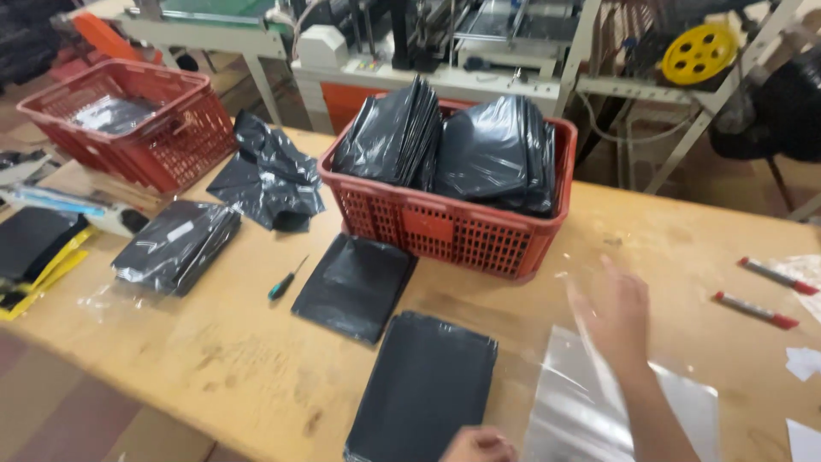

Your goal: Packaging stacks of black plastic bags into clear plastic sleeves

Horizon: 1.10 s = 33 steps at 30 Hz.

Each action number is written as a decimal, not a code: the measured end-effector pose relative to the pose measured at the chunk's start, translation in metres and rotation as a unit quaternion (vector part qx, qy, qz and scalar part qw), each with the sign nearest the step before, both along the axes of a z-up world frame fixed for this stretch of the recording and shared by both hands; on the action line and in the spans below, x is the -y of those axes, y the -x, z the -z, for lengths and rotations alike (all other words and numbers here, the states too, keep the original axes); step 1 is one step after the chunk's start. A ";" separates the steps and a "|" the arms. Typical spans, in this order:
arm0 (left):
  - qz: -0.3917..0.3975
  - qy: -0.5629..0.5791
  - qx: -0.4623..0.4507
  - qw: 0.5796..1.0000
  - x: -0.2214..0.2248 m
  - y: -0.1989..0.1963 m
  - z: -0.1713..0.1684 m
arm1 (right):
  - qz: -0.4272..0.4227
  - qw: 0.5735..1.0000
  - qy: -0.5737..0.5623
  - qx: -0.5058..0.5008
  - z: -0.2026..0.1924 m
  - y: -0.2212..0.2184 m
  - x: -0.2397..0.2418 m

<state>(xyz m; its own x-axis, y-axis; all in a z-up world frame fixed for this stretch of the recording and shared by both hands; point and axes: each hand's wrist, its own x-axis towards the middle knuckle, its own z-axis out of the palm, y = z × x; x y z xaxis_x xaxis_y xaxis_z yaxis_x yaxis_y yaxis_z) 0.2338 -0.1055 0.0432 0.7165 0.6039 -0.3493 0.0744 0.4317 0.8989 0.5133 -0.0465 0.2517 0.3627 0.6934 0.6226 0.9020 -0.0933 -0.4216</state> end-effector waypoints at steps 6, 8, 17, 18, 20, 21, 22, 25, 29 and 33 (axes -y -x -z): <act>-0.240 0.075 -0.053 0.966 -0.065 0.100 -0.010 | -0.332 0.937 0.078 0.079 0.070 0.175 0.040; -0.237 0.080 -0.080 0.965 -0.074 0.125 -0.007 | -0.354 0.915 0.161 0.106 0.116 0.214 0.068; -0.189 -0.206 -0.293 0.914 -0.117 0.182 0.023 | -0.276 0.929 0.150 0.194 0.188 0.255 0.074; -0.176 -0.257 -0.357 0.881 -0.115 0.190 0.018 | -0.289 0.933 0.120 0.175 0.192 0.259 0.073; -0.151 -0.433 -0.441 0.771 -0.102 0.201 0.010 | -0.298 0.936 0.100 0.159 0.190 0.267 0.068; -0.122 -0.588 -0.501 0.623 -0.097 0.205 0.007 | -0.310 0.937 0.078 0.144 0.189 0.270 0.066; -0.121 -0.590 -0.498 0.624 -0.091 0.204 -0.013 | -0.306 0.938 0.079 0.145 0.184 0.271 0.065; 0.004 -0.720 -0.161 0.675 -0.081 0.209 -0.054 | -0.310 0.934 0.041 0.174 0.168 0.281 0.061; 0.056 -0.799 -0.139 0.582 -0.084 0.218 -0.037 | -0.269 0.937 0.069 0.212 0.164 0.291 0.069; 0.083 -0.739 -0.148 0.652 -0.094 0.216 -0.019 | -0.221 0.956 0.088 0.169 0.189 0.297 0.073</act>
